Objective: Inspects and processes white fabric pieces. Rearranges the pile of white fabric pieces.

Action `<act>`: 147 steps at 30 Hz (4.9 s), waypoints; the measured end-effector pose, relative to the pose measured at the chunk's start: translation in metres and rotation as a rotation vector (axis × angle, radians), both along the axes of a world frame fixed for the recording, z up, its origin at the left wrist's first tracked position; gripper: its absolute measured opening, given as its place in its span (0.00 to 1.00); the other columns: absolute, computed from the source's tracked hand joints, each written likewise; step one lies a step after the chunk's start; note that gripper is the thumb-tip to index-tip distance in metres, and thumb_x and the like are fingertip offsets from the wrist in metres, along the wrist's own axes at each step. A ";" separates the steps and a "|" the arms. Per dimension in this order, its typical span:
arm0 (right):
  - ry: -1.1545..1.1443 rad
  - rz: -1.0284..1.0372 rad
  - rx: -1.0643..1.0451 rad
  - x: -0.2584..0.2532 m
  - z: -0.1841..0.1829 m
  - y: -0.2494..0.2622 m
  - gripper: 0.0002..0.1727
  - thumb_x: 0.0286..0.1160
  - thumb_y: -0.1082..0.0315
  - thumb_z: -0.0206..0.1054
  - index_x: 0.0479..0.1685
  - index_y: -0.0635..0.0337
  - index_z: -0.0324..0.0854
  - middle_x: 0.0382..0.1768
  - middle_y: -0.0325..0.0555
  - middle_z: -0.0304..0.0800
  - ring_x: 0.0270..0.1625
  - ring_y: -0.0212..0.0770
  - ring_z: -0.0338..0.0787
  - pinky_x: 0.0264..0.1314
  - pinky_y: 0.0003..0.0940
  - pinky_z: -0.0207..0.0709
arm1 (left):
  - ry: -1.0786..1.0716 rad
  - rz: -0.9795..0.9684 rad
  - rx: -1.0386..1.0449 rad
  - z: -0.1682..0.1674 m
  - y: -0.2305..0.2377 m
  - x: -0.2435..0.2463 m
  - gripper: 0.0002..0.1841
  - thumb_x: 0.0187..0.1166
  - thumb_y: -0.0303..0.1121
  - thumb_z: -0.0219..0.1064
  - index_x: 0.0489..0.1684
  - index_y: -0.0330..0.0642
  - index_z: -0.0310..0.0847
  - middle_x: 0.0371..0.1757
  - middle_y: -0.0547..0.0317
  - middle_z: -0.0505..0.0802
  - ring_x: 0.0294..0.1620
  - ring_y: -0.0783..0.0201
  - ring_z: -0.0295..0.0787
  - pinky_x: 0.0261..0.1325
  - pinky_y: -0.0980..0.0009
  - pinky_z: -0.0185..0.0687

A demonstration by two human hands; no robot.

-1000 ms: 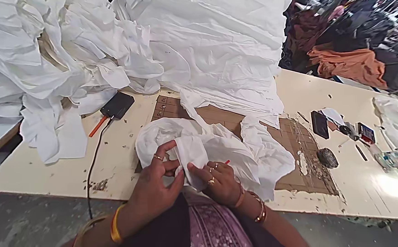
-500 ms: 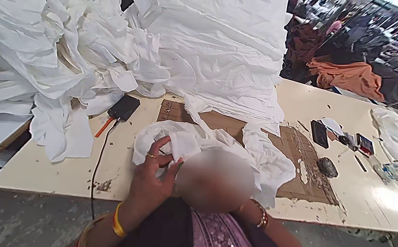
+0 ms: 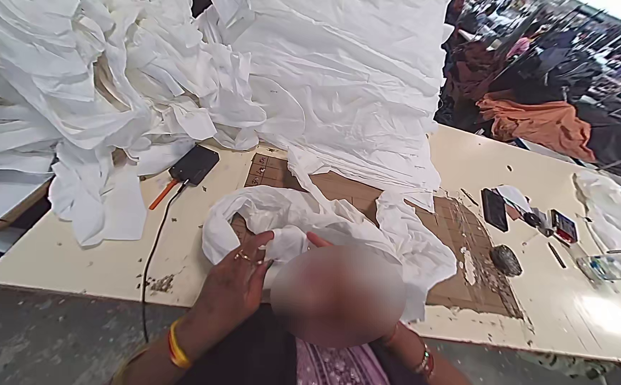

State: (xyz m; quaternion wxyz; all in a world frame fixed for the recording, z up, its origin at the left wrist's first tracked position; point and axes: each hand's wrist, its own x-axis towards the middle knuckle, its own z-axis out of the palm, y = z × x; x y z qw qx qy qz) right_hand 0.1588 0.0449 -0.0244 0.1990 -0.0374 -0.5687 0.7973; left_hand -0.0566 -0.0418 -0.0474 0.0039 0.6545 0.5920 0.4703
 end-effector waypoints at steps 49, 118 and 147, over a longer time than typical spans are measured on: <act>0.018 -0.574 0.785 -0.011 0.020 0.016 0.28 0.96 0.50 0.41 0.45 0.55 0.85 0.41 0.27 0.85 0.46 0.11 0.80 0.50 0.10 0.74 | -0.398 -0.200 -0.097 0.010 -0.013 0.015 0.13 0.73 0.40 0.73 0.32 0.36 0.91 0.30 0.64 0.94 0.29 0.91 0.83 0.37 0.95 0.76; 0.002 -0.563 1.320 -0.013 0.012 0.044 0.14 0.82 0.60 0.64 0.41 0.57 0.93 0.39 0.42 0.97 0.51 0.35 0.89 0.62 0.24 0.74 | 0.223 -0.308 -0.048 0.016 -0.001 0.013 0.20 0.84 0.37 0.53 0.36 0.32 0.88 0.30 0.45 0.93 0.34 0.51 0.95 0.37 0.57 0.89; 0.154 -0.402 0.890 -0.016 -0.005 0.019 0.19 0.92 0.52 0.52 0.39 0.57 0.73 0.33 0.42 0.75 0.44 0.30 0.77 0.60 0.27 0.65 | -0.028 -0.373 0.269 0.024 -0.007 0.028 0.09 0.91 0.37 0.58 0.43 0.42 0.70 0.44 0.55 0.81 0.49 0.75 0.83 0.59 0.90 0.75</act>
